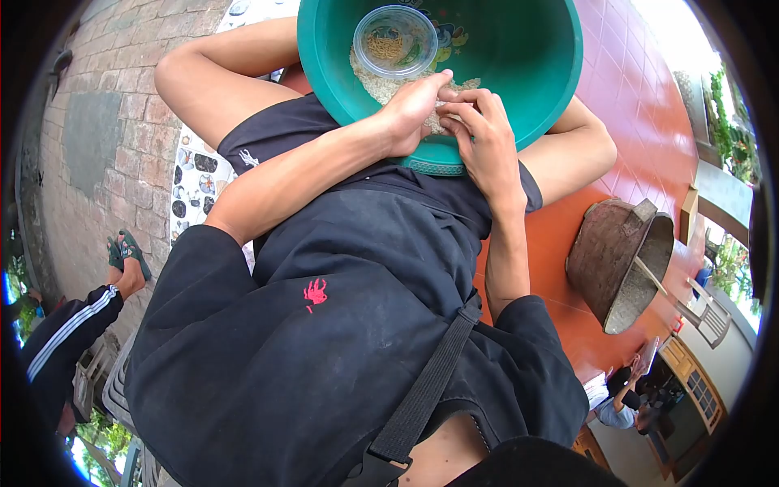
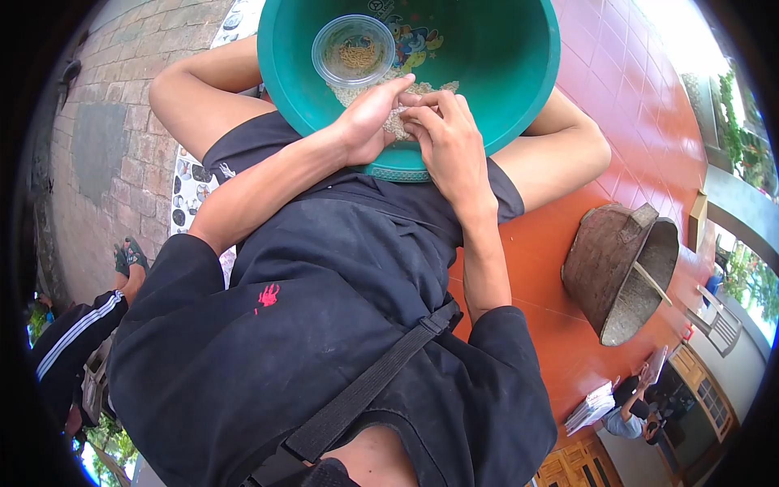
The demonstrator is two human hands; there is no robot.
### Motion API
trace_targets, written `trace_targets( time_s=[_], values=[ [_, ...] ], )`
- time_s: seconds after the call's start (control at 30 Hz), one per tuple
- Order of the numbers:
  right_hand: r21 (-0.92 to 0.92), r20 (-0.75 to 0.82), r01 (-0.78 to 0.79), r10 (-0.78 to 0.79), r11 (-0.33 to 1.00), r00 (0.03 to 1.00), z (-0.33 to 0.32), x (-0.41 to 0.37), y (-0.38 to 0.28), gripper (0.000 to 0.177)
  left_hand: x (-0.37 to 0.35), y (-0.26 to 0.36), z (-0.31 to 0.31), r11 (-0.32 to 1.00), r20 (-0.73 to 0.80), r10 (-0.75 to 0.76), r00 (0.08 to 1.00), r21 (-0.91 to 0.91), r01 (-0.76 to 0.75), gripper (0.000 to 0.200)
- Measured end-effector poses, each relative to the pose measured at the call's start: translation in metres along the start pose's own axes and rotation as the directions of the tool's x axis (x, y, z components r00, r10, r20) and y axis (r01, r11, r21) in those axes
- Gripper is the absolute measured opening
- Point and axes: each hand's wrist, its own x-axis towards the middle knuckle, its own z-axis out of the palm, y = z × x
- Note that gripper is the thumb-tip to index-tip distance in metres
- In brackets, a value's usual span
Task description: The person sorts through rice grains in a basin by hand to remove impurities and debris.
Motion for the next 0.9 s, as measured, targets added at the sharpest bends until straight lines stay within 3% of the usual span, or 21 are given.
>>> trace_targets(
  time_s=[0.37, 0.53, 0.77, 0.9],
  values=[
    [-0.067, 0.069, 0.022, -0.017, 0.997, 0.997, 0.002, 0.003, 0.0, 0.013, -0.012, 0.008, 0.011, 1.0, -0.083, 0.01, 0.997, 0.002, -0.009, 0.041],
    [-0.072, 0.095, -0.001, 0.008, 0.997, 0.995, 0.001, 0.003, -0.002, 0.012, -0.009, 0.006, 0.006, 1.0, -0.022, -0.004, 1.0, -0.008, 0.004, 0.041],
    [-0.043, 0.043, 0.008, -0.006, 0.999, 0.999, 0.002, 0.003, 0.001, 0.011, -0.008, 0.007, 0.006, 1.0, -0.038, -0.014, 0.999, -0.007, 0.013, 0.05],
    [-0.018, 0.029, -0.009, 0.009, 1.0, 1.0, 0.0, 0.005, -0.003, 0.008, -0.008, 0.006, 0.005, 1.0, -0.04, -0.013, 0.999, -0.018, 0.012, 0.043]
  ],
)
